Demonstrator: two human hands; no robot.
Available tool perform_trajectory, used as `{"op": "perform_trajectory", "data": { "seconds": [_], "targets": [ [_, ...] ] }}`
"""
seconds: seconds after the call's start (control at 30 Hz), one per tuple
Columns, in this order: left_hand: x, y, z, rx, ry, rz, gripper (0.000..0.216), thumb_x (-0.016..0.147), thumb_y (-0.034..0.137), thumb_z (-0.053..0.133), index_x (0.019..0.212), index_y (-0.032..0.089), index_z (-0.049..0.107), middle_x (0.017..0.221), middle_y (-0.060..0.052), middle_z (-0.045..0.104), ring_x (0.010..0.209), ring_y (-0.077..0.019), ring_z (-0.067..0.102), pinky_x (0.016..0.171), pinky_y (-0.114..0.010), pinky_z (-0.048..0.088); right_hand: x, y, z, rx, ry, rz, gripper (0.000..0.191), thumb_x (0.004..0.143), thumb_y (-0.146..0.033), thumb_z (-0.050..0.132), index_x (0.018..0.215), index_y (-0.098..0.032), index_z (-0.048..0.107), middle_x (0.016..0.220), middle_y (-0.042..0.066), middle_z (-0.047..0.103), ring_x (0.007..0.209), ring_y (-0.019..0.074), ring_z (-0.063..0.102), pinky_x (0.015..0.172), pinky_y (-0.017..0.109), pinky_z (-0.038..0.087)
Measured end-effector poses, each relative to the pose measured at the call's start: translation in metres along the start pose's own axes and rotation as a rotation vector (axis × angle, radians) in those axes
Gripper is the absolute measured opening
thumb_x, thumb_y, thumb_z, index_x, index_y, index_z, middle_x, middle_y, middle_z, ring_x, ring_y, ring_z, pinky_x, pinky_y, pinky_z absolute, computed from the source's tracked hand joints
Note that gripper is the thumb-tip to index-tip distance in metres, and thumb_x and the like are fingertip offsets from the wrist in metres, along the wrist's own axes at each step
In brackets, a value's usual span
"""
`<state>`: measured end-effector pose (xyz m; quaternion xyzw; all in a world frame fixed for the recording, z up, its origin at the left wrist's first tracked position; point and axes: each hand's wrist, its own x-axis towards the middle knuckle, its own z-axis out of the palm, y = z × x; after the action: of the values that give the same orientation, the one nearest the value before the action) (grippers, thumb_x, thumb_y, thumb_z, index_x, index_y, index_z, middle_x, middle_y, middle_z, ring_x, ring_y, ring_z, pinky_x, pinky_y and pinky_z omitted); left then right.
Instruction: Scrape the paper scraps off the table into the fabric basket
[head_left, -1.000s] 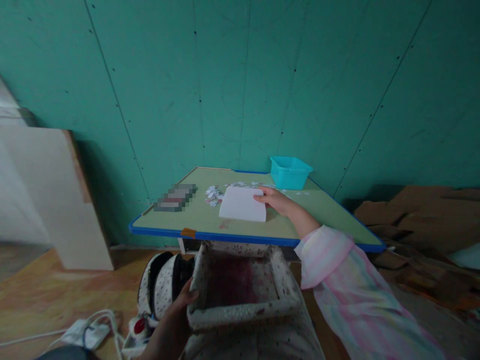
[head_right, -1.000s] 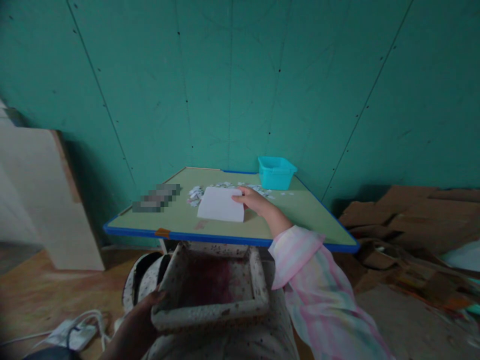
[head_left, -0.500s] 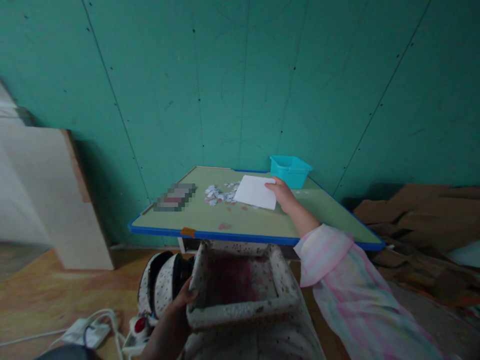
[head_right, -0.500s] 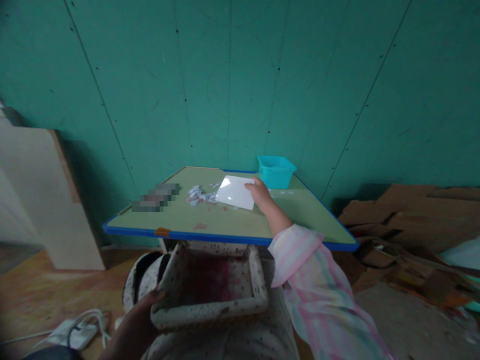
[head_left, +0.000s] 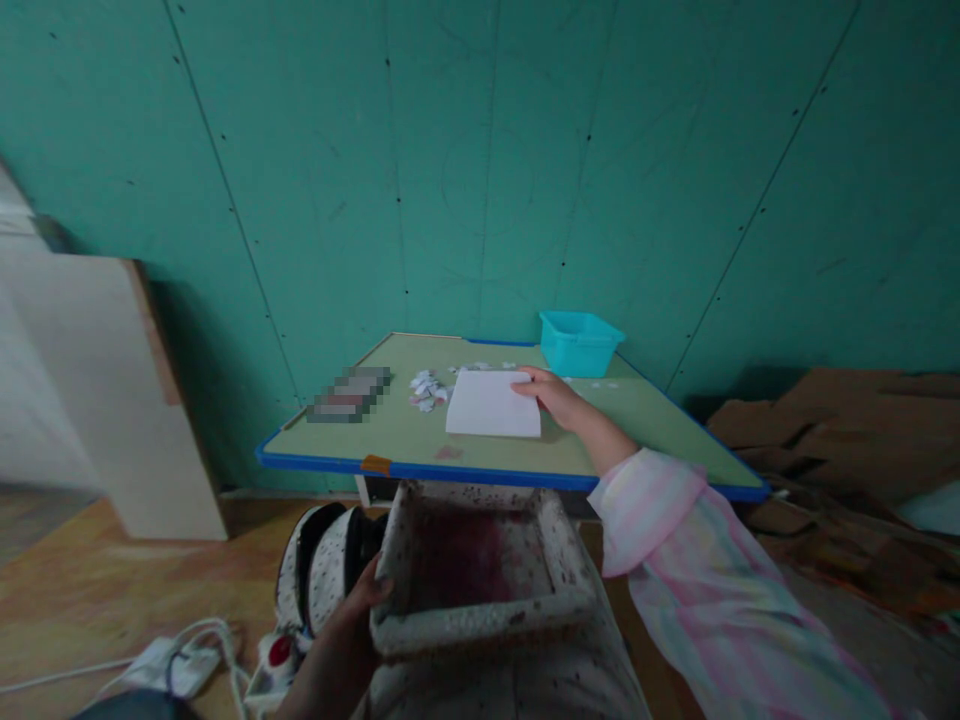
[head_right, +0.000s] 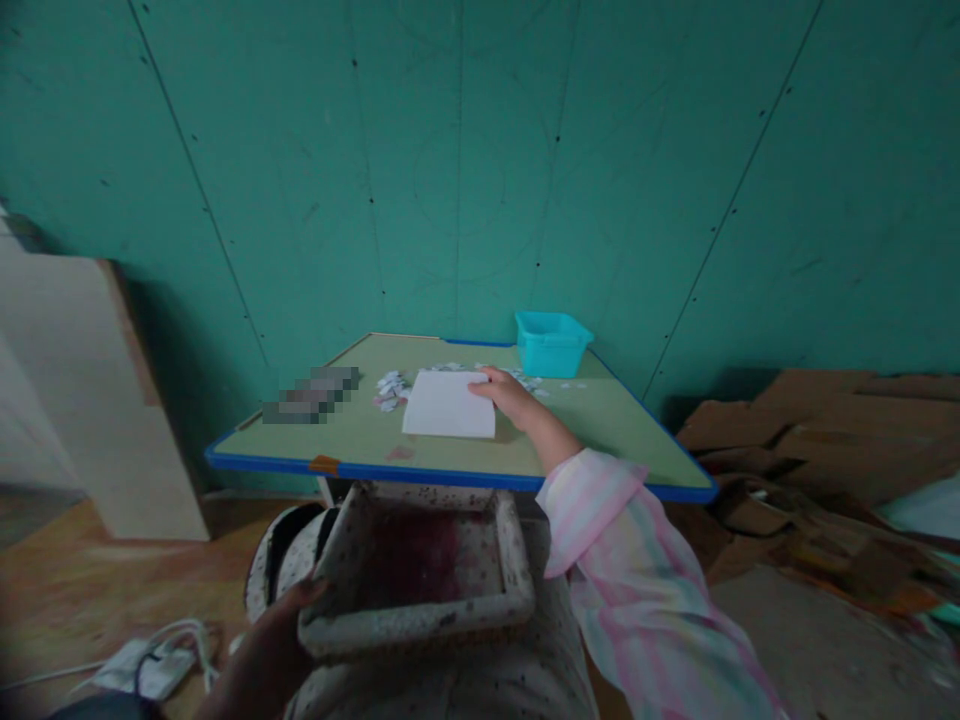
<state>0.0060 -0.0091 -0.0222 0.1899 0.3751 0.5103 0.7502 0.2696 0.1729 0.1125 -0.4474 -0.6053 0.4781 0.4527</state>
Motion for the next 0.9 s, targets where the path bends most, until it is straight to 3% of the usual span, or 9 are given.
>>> {"op": "perform_trajectory", "data": {
  "seconds": [0.1,0.33,0.57,0.7,0.77,0.9],
  "targets": [
    [-0.004,0.003,0.002,-0.015,-0.001,0.002,0.054,0.066,0.02,0.06,0.119,0.02,0.051,0.093,-0.007,0.074,0.085,-0.0292,0.065,0.06,-0.034,0.05,-0.001,0.0,0.0,0.125,-0.027,0.014,0.026,0.061,-0.025,0.064,0.085,-0.02,0.056,0.079,0.0,0.063,0.066,0.0122,0.056,0.058,0.024,0.042],
    [-0.013,0.012,0.009,-0.022,-0.108,0.048,0.049,0.075,0.013,0.05,0.124,0.017,0.045,0.086,-0.005,0.074,0.091,-0.026,0.064,0.076,-0.035,0.048,-0.001,0.007,0.009,-0.066,-0.097,0.031,0.019,0.066,-0.027,0.063,0.081,-0.02,0.055,0.069,-0.001,0.06,0.058,0.0113,0.053,0.051,0.023,0.04],
    [-0.012,0.018,0.01,-0.019,-0.122,0.044,0.053,0.074,0.015,0.05,0.126,0.019,0.043,0.082,-0.005,0.074,0.081,-0.0264,0.066,0.074,-0.037,0.048,-0.012,0.0,0.026,0.051,-0.222,0.114,0.021,0.067,-0.022,0.064,0.086,-0.019,0.055,0.077,0.0,0.063,0.064,0.0114,0.056,0.057,0.023,0.045],
    [-0.014,0.018,0.008,-0.039,-0.139,0.024,0.056,0.075,0.015,0.049,0.13,0.018,0.037,0.086,-0.004,0.074,0.084,-0.0248,0.065,0.071,-0.034,0.048,-0.012,0.0,0.027,0.07,-0.123,0.136,0.023,0.068,-0.019,0.062,0.09,-0.018,0.054,0.081,0.0,0.063,0.064,0.0101,0.057,0.058,0.022,0.045],
    [-0.012,0.016,0.005,-0.041,-0.145,0.02,0.057,0.076,0.017,0.047,0.132,0.019,0.034,0.089,-0.004,0.073,0.086,-0.0248,0.065,0.066,-0.032,0.048,-0.012,0.0,0.028,0.051,-0.102,0.13,0.024,0.069,-0.017,0.061,0.091,-0.018,0.053,0.082,0.0,0.064,0.065,0.01,0.057,0.059,0.022,0.045],
    [-0.006,0.012,0.0,0.006,-0.145,0.055,0.058,0.075,0.019,0.049,0.131,0.019,0.034,0.084,-0.006,0.073,0.08,-0.0272,0.066,0.052,-0.032,0.046,-0.014,0.001,0.03,0.036,-0.205,0.137,0.025,0.069,-0.021,0.063,0.092,-0.018,0.053,0.082,0.001,0.064,0.065,0.0107,0.058,0.058,0.022,0.046]
  ]
}}
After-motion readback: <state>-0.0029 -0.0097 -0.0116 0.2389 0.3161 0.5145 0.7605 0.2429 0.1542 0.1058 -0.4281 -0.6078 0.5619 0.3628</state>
